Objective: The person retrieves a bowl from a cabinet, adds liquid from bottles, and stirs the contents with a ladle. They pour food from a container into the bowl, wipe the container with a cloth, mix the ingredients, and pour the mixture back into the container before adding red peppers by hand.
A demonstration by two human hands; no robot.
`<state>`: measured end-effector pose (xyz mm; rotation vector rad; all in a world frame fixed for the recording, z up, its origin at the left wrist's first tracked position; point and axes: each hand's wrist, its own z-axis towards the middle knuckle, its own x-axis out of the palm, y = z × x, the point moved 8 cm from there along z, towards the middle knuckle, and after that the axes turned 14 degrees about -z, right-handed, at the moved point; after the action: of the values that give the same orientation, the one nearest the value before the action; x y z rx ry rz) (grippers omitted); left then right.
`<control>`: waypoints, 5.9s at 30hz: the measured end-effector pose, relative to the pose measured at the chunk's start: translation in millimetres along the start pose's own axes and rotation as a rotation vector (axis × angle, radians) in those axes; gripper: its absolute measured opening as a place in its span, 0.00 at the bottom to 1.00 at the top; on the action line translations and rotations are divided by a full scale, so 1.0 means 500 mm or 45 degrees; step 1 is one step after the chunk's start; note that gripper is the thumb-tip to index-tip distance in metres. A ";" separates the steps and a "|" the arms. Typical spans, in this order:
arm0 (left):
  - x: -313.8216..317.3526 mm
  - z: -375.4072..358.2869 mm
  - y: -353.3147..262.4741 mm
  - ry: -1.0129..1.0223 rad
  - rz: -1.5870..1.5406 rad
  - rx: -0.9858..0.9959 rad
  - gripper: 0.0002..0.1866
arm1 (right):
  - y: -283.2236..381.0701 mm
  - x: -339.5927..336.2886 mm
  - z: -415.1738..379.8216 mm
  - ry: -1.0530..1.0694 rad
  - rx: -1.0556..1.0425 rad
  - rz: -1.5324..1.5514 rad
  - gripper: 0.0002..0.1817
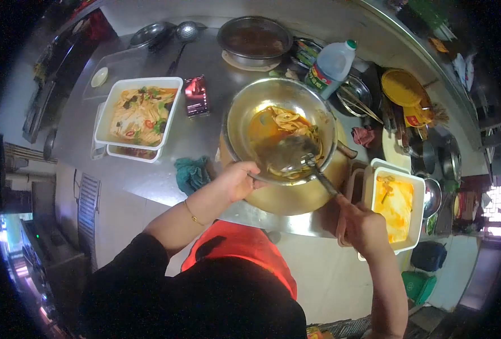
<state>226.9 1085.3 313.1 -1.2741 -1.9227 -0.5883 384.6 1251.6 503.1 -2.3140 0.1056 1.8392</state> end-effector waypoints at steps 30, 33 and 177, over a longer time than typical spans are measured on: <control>0.279 -0.104 0.167 0.162 0.446 0.027 0.24 | -0.260 -0.034 -0.165 -0.341 0.425 0.991 0.26; 0.370 -0.078 0.215 0.317 0.640 0.199 0.25 | -0.292 -0.020 -0.245 -0.101 0.552 1.274 0.25; -0.774 -0.311 0.275 -1.120 0.270 0.763 0.21 | -0.884 0.076 -0.195 -0.853 0.363 1.016 0.24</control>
<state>492.9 806.9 101.8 -1.3971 -2.3108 0.7471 561.6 1669.0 531.0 -1.4336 1.2285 2.6085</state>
